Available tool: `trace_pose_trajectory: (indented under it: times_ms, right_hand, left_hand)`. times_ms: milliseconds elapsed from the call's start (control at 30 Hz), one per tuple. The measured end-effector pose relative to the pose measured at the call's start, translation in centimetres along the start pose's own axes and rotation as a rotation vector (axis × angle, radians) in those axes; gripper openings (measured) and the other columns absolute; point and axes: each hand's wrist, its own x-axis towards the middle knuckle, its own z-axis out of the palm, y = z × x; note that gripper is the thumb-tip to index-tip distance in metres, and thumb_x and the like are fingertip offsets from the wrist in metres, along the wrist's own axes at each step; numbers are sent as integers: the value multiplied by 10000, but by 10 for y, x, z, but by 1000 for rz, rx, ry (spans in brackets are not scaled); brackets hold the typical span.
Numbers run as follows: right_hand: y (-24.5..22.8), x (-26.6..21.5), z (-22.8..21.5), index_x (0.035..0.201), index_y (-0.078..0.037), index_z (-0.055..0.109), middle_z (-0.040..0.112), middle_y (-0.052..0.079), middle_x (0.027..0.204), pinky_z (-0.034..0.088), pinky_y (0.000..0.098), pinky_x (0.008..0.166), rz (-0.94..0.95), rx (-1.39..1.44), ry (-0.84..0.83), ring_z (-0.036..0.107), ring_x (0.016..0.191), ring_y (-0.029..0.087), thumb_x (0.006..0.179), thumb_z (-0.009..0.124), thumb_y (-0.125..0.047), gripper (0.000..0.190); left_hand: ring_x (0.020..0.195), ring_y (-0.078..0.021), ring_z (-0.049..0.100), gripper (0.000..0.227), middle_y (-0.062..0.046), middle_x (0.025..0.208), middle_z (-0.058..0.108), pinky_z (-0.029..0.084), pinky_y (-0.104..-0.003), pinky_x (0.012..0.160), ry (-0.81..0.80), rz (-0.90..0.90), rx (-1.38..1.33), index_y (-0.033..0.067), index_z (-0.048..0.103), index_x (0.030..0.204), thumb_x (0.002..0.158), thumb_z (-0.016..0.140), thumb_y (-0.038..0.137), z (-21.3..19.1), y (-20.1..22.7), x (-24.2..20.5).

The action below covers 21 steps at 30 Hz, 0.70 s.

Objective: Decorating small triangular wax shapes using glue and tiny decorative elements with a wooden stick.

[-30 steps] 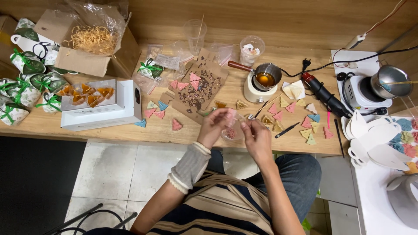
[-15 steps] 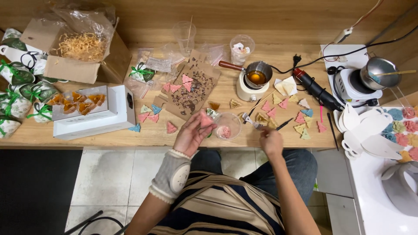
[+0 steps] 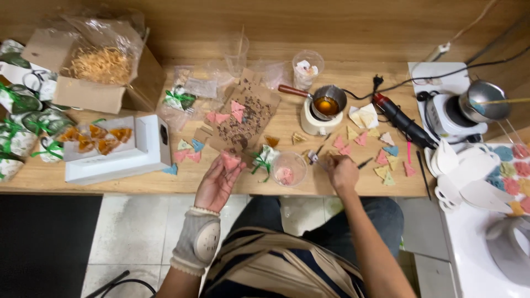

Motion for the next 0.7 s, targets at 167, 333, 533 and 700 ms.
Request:
trace_pose_trajectory:
  times_ms: [167,333,533,700]
  right_hand:
    - [-12,85,10,987,-121,809,752,211,982,560,467,844,64,-183,-126,722,926,392,932,658,-298,239]
    - [-6,137,46,924,-29,788,736,192,958,564,443,804,285,-153,-179,720,944,341,790,783,-286,289]
    - [8,136,59,785,-8,828,766,179,820,567,399,768,391,-42,-266,747,832,295,766,778,-192,191]
    - [20,138,58,704,27,670,683,155,723,462,371,491,618,488,-222,612,569,216,855,795,-156,268]
  left_hand:
    - [1255,-358,619,423,-169,1363,601,553,-347,1020,78,25,3,45,476,1458,1053,482,163,-14,17,-4]
    - [1230,-366,624,421,-194,1371,602,551,-349,1018,130,37,21,21,483,1458,1056,480,147,-4,22,-5]
    - [1240,-377,631,412,-213,1345,613,559,-372,1031,80,18,44,24,493,1442,1042,511,121,5,18,3]
    - [1241,-396,633,388,-211,1359,618,572,-391,1039,-9,8,39,11,501,1411,1040,523,124,34,5,9]
